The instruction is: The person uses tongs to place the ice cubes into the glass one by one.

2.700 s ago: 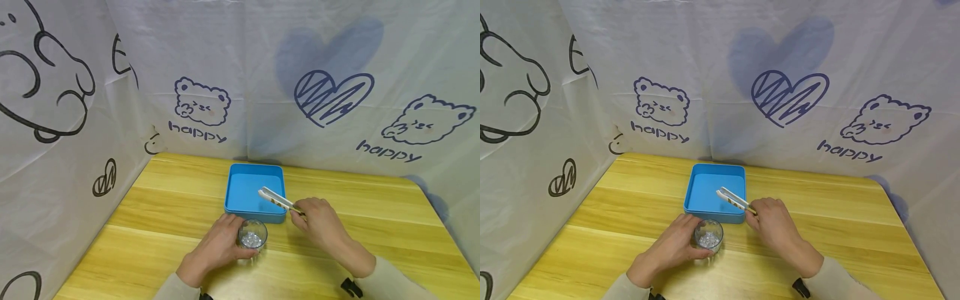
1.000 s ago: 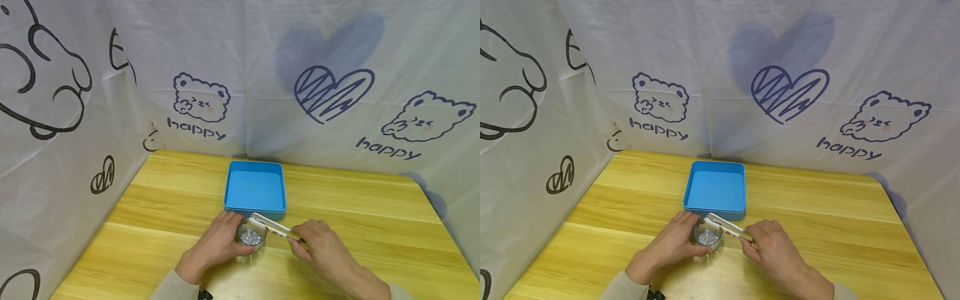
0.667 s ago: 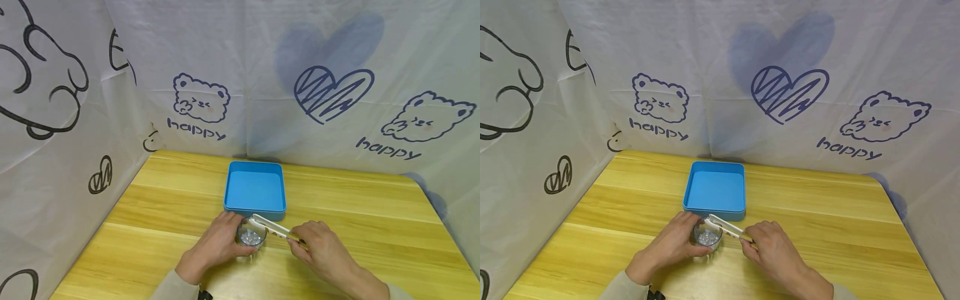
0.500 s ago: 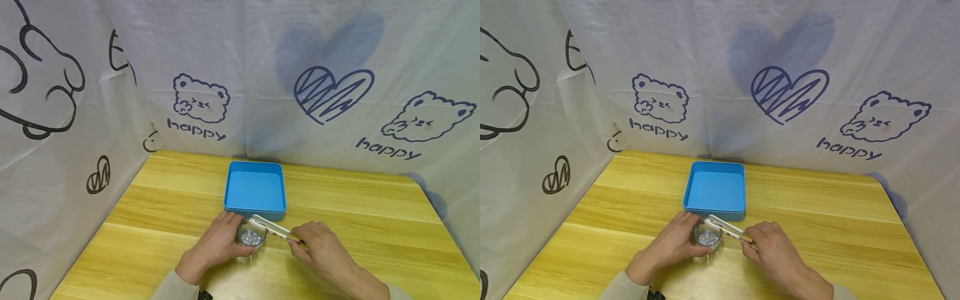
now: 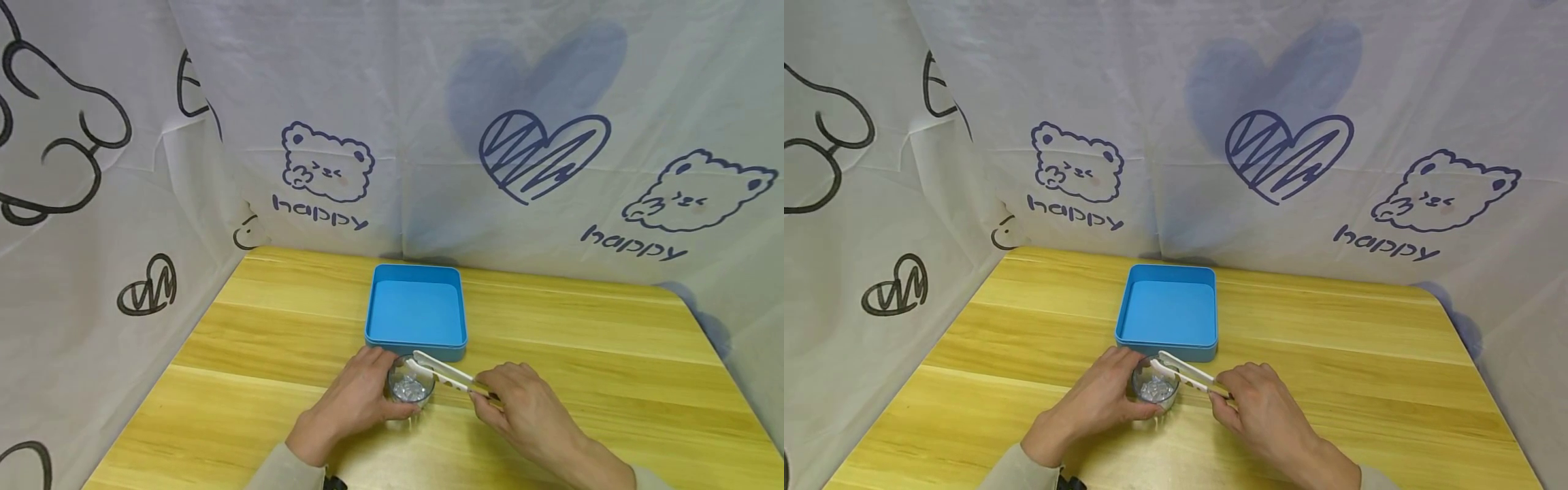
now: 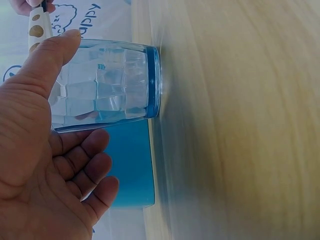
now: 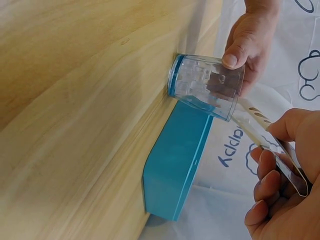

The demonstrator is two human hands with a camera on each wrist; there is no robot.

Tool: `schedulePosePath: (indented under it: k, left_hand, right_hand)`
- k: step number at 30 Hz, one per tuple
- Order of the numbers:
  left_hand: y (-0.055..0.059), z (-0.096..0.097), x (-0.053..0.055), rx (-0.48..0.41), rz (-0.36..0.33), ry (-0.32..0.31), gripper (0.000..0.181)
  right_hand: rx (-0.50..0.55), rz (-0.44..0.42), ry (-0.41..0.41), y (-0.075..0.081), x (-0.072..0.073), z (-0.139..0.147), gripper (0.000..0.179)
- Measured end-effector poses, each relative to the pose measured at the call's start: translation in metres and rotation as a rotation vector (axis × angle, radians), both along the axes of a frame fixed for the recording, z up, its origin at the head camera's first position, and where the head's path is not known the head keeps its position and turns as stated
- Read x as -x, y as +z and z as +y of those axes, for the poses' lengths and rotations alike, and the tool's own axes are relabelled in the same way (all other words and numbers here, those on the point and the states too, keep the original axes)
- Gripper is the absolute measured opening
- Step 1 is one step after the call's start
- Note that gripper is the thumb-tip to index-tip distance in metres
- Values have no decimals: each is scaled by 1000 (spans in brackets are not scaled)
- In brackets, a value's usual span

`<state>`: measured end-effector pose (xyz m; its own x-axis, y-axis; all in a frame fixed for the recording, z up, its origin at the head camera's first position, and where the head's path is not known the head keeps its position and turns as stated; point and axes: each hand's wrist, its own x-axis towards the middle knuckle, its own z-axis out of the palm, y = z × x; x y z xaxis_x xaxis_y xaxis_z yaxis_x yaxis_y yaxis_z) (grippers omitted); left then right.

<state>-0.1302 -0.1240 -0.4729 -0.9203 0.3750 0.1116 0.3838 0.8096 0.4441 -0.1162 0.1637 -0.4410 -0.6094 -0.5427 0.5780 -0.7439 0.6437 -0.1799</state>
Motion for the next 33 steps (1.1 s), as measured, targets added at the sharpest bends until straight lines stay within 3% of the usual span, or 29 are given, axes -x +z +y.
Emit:
schedulePosePath:
  k: [22,33]
  left_hand:
    - [-2,0,1,-18,5,-5,84]
    - [-2,1,0,-22,-16,6,85]
  right_hand:
    - [13,1,-18,-5,-2,2,9]
    - [38,-83,-120,-3,-5,5,12]
